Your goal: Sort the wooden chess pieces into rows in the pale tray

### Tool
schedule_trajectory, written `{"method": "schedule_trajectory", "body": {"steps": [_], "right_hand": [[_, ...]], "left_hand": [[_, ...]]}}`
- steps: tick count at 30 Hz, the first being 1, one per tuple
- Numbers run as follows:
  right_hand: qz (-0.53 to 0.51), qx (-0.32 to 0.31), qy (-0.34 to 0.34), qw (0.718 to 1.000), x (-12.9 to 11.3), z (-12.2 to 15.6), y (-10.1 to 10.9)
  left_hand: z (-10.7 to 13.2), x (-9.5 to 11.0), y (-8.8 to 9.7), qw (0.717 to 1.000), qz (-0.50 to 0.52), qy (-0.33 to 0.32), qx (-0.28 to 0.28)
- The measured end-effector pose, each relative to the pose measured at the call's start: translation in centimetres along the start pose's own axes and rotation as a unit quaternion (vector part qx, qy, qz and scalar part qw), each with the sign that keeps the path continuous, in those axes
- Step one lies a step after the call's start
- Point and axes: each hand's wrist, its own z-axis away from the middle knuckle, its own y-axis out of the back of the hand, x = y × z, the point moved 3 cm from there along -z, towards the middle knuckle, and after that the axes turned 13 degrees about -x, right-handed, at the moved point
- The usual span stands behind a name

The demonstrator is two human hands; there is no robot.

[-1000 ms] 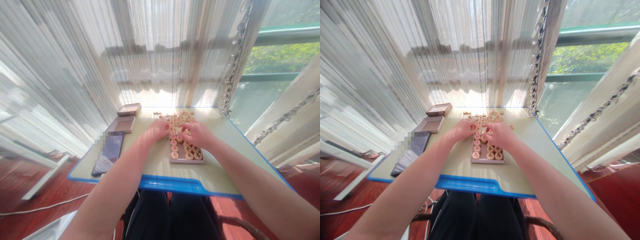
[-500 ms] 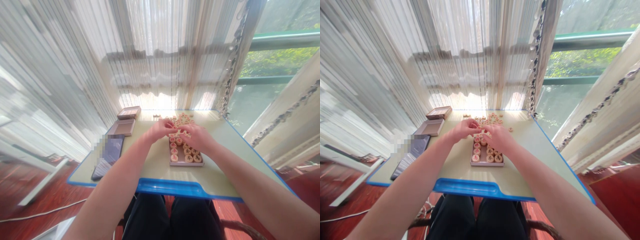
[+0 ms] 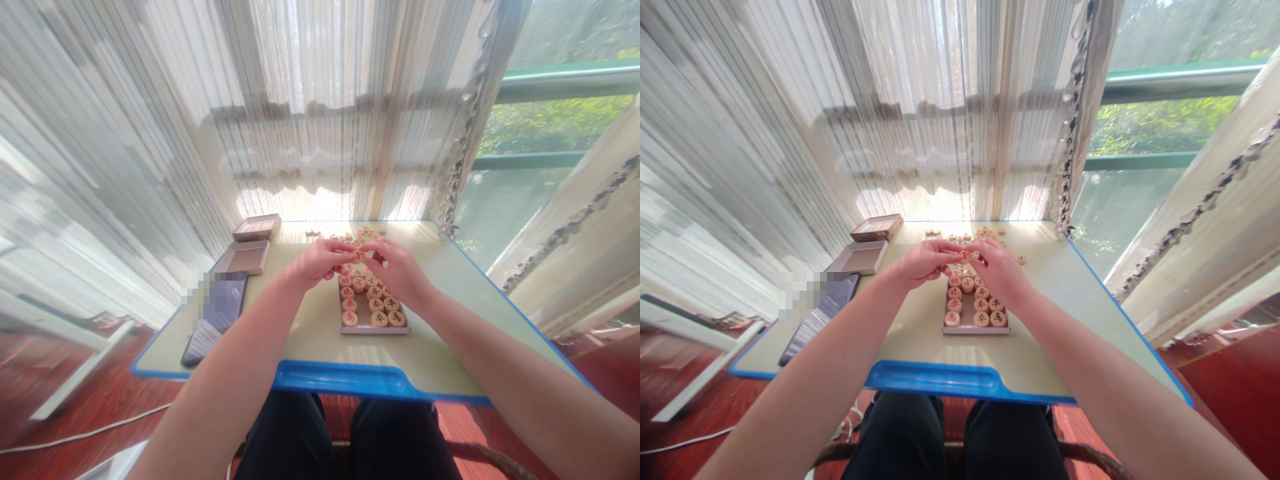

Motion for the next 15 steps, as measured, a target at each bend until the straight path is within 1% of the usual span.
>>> {"method": "schedule_trajectory", "body": {"steps": [4, 7, 9, 13, 15], "right_hand": [[-0.012, 0.004, -0.015, 1.0, 0.1, 0.0, 0.0], [-0.023, -0.004, -0.018, 1.0, 0.0, 0.0, -0.1], [-0.026, -0.007, -0.012, 1.0, -0.1, 0.0, -0.1], [-0.009, 0.003, 0.006, 1.0, -0.2, 0.0, 0.3], [-0.007, 0.007, 0.01, 1.0, -0.1, 0.0, 0.5]], "left_hand": [[0.1, 0.2, -0.2, 0.999, -0.034, 0.013, -0.013], [0.0, 0.1, -0.5, 0.998, -0.034, 0.021, -0.047], [0.0, 0.1, -0.7, 0.997, -0.03, 0.011, -0.065], [0.1, 0.4, -1.0, 0.997, -0.035, -0.014, -0.069], [0.1, 0.6, -1.2, 0.995, -0.035, -0.023, -0.085]]}}
